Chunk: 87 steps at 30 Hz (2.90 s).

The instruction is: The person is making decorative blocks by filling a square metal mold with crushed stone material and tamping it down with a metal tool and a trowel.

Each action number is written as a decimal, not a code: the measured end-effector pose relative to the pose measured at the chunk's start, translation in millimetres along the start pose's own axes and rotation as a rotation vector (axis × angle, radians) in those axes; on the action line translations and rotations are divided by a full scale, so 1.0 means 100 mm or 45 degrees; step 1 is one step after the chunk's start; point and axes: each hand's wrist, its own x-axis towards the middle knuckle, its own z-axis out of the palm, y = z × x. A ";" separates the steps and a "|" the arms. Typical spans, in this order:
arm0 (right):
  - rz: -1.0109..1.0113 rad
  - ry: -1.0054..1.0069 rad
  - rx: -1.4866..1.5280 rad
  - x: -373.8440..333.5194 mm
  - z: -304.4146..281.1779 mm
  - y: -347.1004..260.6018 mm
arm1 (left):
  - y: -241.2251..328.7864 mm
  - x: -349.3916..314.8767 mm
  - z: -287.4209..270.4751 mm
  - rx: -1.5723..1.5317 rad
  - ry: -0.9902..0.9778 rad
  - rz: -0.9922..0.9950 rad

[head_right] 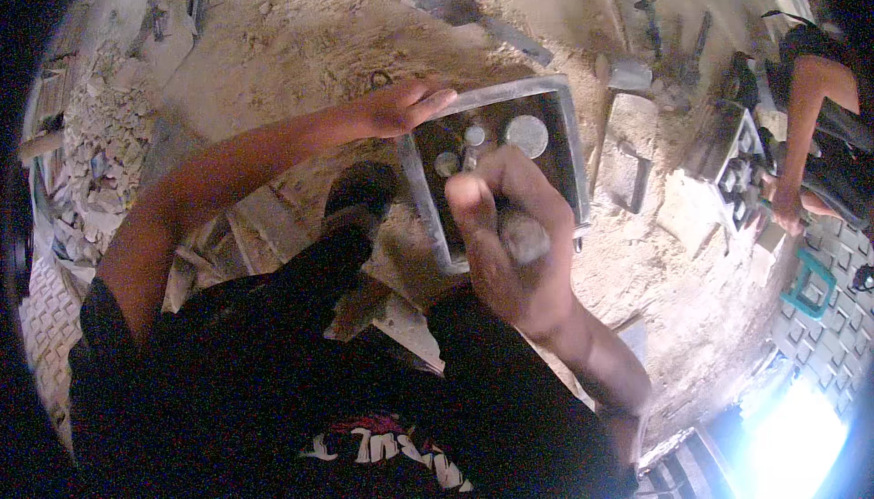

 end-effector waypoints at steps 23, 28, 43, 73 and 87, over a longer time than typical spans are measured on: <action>-0.464 -0.607 0.072 -0.19 0.12 0.09 | 0.14 -0.10 0.09 0.236 0.036 0.375; -0.482 -0.531 -0.018 -0.10 0.15 0.15 | 0.24 -0.15 0.04 0.252 -0.042 0.295; -0.535 -0.699 0.142 -0.04 0.25 0.29 | 0.28 -0.11 0.02 0.283 -0.069 0.279; -0.363 -0.628 0.157 -0.52 -0.05 0.22 | 0.51 -0.25 0.03 0.854 -0.044 0.582; -0.178 -0.154 0.710 -0.15 -0.89 -1.29 | 2.37 0.00 -0.28 -0.054 -0.690 0.519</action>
